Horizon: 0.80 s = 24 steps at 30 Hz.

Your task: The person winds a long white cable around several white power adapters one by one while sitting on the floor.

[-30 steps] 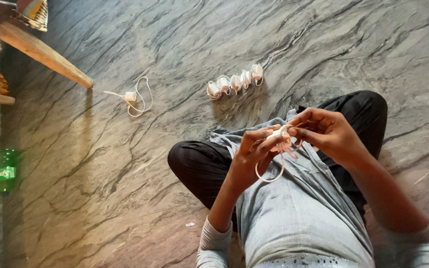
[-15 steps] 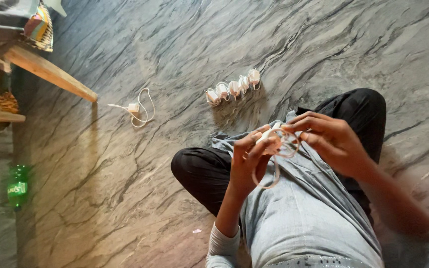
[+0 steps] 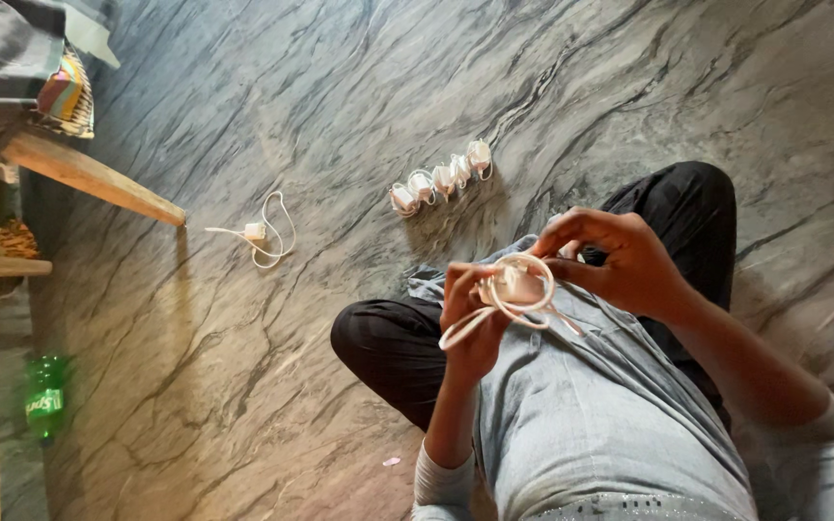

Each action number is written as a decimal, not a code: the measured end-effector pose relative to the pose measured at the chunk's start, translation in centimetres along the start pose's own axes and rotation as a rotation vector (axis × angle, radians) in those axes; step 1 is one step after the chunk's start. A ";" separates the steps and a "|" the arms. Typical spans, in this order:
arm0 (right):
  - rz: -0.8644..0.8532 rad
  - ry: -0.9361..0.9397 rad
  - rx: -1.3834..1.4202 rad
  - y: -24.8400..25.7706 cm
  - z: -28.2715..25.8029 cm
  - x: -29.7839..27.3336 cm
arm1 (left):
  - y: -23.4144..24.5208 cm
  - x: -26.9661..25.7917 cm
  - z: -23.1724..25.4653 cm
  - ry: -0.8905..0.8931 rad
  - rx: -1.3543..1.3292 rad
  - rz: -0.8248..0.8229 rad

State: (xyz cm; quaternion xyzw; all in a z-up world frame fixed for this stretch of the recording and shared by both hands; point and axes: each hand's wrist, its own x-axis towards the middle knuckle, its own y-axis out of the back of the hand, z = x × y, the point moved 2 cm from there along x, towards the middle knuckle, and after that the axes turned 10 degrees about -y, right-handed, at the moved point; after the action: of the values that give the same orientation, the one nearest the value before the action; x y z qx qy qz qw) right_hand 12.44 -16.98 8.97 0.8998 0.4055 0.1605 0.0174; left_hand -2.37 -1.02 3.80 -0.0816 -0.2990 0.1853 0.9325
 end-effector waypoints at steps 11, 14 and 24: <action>0.092 -0.161 0.022 -1.3 1.7 -1.8 | 0.0 -0.4 -3.4 0.139 -0.397 0.151; 0.123 -0.155 0.022 -2.0 2.3 -2.1 | -0.3 -0.1 -3.4 0.166 -0.437 0.165; 0.149 -0.107 -0.167 -2.7 2.7 -2.5 | 0.7 -0.3 -4.1 0.281 -0.486 0.233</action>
State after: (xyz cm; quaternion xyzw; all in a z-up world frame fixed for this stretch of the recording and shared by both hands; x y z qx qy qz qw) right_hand 9.72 -16.76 5.26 0.9300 0.3213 0.1464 0.1017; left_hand -0.39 -0.60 0.18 -0.3610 -0.1914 0.2010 0.8903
